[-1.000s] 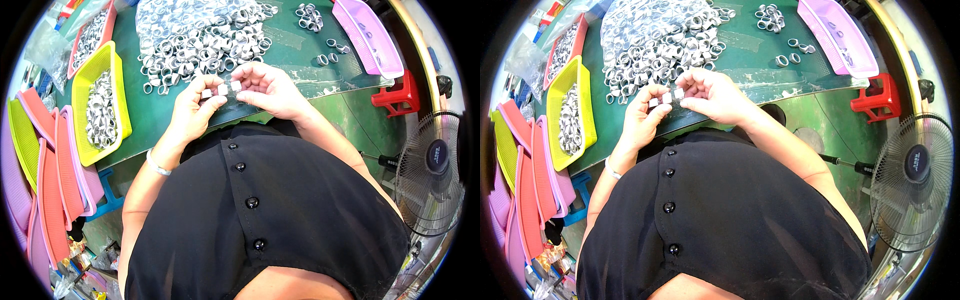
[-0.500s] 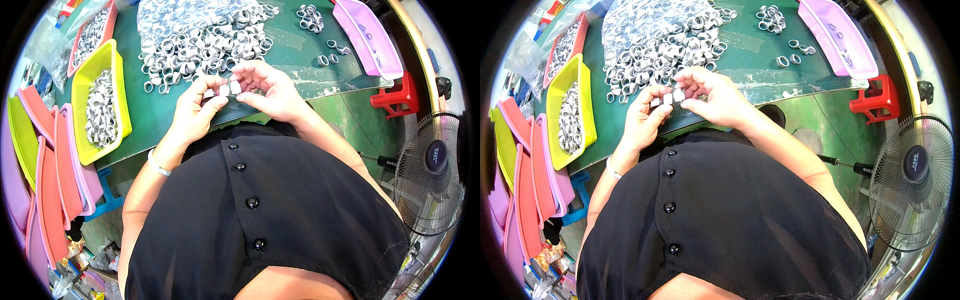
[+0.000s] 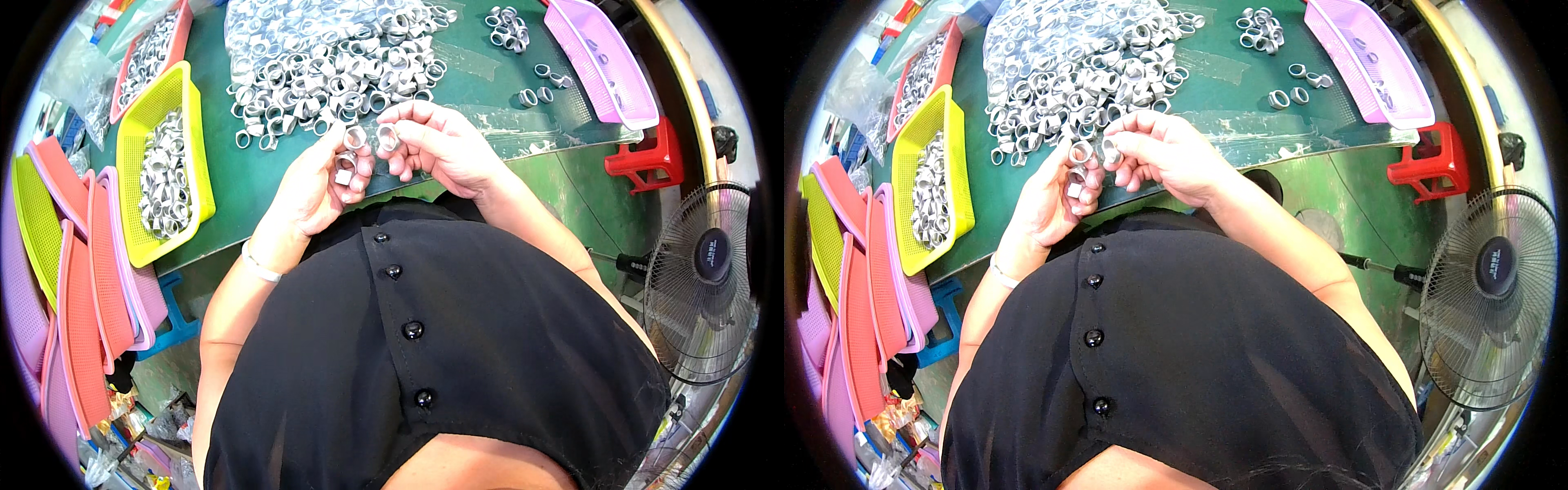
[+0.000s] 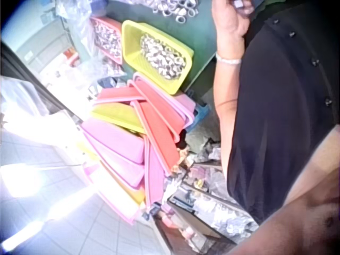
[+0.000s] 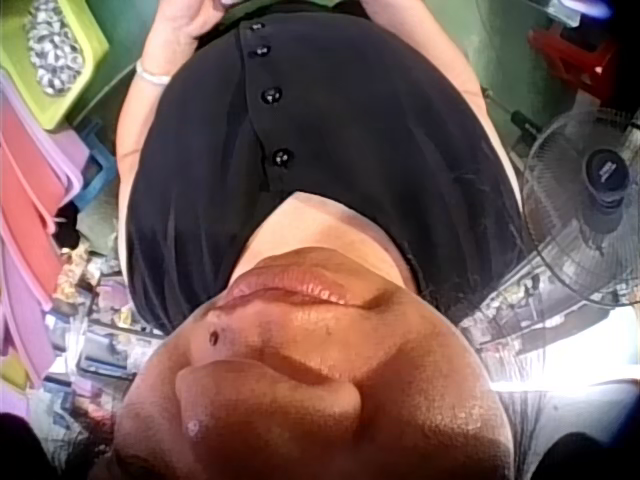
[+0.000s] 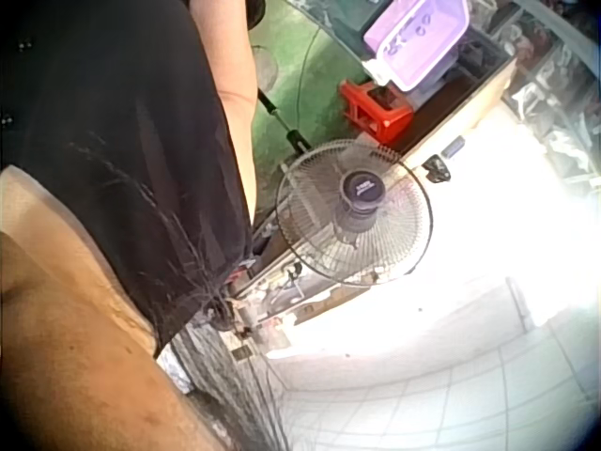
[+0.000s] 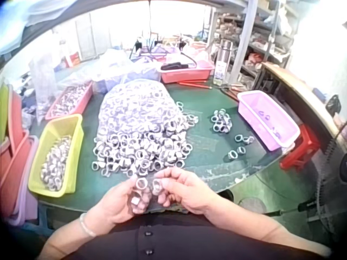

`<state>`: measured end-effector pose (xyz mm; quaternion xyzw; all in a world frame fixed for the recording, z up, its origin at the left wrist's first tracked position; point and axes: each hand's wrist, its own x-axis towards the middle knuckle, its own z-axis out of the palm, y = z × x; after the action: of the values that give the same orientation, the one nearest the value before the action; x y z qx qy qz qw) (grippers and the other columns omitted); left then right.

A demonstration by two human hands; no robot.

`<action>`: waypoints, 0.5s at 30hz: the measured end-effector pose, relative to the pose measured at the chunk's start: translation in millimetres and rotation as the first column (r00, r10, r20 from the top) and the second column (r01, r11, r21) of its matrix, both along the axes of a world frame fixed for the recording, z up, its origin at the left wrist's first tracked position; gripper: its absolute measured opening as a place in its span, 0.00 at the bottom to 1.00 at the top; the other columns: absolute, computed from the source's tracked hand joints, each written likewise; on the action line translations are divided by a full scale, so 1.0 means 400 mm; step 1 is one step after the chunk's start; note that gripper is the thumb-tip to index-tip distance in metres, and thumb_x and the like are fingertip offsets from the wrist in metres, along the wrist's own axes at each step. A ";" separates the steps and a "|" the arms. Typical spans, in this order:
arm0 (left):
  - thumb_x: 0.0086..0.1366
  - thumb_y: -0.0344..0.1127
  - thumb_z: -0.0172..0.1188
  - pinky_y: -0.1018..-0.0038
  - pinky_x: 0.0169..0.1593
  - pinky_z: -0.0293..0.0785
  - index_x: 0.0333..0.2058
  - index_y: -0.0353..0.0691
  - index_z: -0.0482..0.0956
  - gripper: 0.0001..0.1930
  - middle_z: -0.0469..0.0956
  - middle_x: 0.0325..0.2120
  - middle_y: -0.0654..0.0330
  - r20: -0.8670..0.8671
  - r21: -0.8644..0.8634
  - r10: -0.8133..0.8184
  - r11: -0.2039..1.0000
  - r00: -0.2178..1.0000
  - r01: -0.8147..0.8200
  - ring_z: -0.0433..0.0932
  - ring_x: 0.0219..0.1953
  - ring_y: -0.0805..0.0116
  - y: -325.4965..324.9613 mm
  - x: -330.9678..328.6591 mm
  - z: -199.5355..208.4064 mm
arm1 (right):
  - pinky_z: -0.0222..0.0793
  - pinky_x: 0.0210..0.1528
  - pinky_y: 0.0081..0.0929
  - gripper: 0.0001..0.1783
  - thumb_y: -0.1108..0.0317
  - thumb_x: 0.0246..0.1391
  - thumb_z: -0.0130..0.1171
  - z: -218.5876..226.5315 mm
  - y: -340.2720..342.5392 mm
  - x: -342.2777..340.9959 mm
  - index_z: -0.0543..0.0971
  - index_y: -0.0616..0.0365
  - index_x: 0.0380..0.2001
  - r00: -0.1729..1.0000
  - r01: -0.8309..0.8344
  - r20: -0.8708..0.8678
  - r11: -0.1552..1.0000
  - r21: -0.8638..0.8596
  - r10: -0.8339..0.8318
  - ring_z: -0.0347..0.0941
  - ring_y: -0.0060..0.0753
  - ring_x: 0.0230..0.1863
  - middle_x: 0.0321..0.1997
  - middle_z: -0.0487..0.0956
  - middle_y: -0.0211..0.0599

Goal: The person repeatedly picks up small metal rings and cylindrical metal pieces from a table and a yellow basket. They fit the rings onto the cylinders by hand and place the assembled units back onto the table. The process is repetitive and continuous throughout the clip.

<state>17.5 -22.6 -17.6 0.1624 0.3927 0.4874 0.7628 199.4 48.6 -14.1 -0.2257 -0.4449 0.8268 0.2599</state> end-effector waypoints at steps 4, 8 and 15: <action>0.64 0.47 0.44 0.83 0.22 0.62 0.31 0.39 0.71 0.16 0.71 0.21 0.63 0.028 -0.004 -0.038 0.999 0.999 0.038 0.68 0.21 0.76 -0.001 -0.001 -0.001 | 0.67 0.28 0.15 0.13 0.66 0.56 0.49 -0.002 0.000 0.000 0.70 0.62 0.41 1.000 -0.004 -0.004 1.000 -0.011 0.004 0.70 0.19 0.26 0.30 0.75 0.33; 0.64 0.44 0.43 0.81 0.24 0.67 0.35 0.37 0.72 0.16 0.74 0.24 0.62 -0.013 -0.025 -0.012 1.000 1.000 0.012 0.73 0.25 0.73 -0.003 0.014 0.013 | 0.64 0.26 0.13 0.14 0.65 0.54 0.51 0.014 -0.006 -0.008 0.71 0.61 0.41 0.982 -0.050 0.189 0.980 0.193 0.013 0.68 0.14 0.25 0.28 0.75 0.28; 0.63 0.42 0.48 0.84 0.22 0.65 0.40 0.36 0.70 0.15 0.73 0.28 0.60 0.025 0.011 0.097 0.995 0.995 -0.098 0.69 0.25 0.76 -0.032 -0.023 0.016 | 0.64 0.30 0.13 0.14 0.69 0.51 0.55 0.009 0.013 -0.030 0.72 0.62 0.41 0.956 -0.037 0.256 0.809 0.586 -0.141 0.66 0.11 0.27 0.30 0.74 0.25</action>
<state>8.3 -35.3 -11.2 0.1418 0.3880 0.5284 0.7417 187.5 53.8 -10.5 -0.2643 -0.7040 0.6004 0.2720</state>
